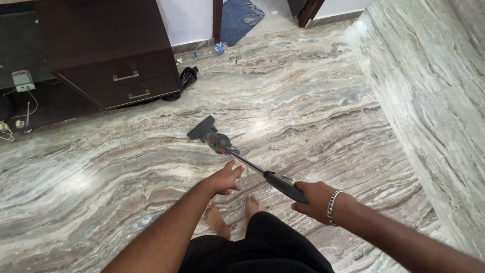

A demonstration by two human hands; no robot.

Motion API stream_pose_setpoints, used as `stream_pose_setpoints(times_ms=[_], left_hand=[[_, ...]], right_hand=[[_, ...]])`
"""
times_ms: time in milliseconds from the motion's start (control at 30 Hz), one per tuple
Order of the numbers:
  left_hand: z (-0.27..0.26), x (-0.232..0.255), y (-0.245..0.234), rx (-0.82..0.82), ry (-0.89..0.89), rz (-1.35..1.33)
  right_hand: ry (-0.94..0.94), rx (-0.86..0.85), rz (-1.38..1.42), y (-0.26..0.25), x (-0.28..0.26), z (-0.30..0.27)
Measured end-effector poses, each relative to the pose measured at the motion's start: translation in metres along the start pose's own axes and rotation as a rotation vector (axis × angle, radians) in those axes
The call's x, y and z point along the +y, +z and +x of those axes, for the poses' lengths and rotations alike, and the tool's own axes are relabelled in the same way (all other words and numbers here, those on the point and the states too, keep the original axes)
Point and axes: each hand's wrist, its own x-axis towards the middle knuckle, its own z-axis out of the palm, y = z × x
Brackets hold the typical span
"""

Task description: The person vacuums the marble floor using a hand-held vacuum cleaner, moving the vacuum head across open floor areas and under a dining table and chairs.

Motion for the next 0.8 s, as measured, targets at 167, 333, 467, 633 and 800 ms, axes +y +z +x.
stream_pose_setpoints(times_ms=[167,333,467,633,800], left_hand=[[0.002,0.000,0.001,0.012,-0.009,0.008],[0.000,0.013,-0.007,0.035,-0.025,-0.012],[-0.002,0.027,-0.022,0.063,-0.022,-0.036],[-0.001,0.046,-0.034,0.145,-0.032,-0.080],[0.007,0.059,-0.049,0.194,-0.041,-0.127]], right_hand=[[0.062,-0.077,-0.077,-0.022,0.002,-0.005],[-0.031,-0.046,-0.154,-0.034,0.006,0.014],[-0.087,-0.075,-0.124,-0.034,0.003,0.041],[-0.089,-0.142,-0.038,-0.043,-0.006,0.072],[-0.198,-0.108,-0.055,-0.041,-0.002,0.121]])
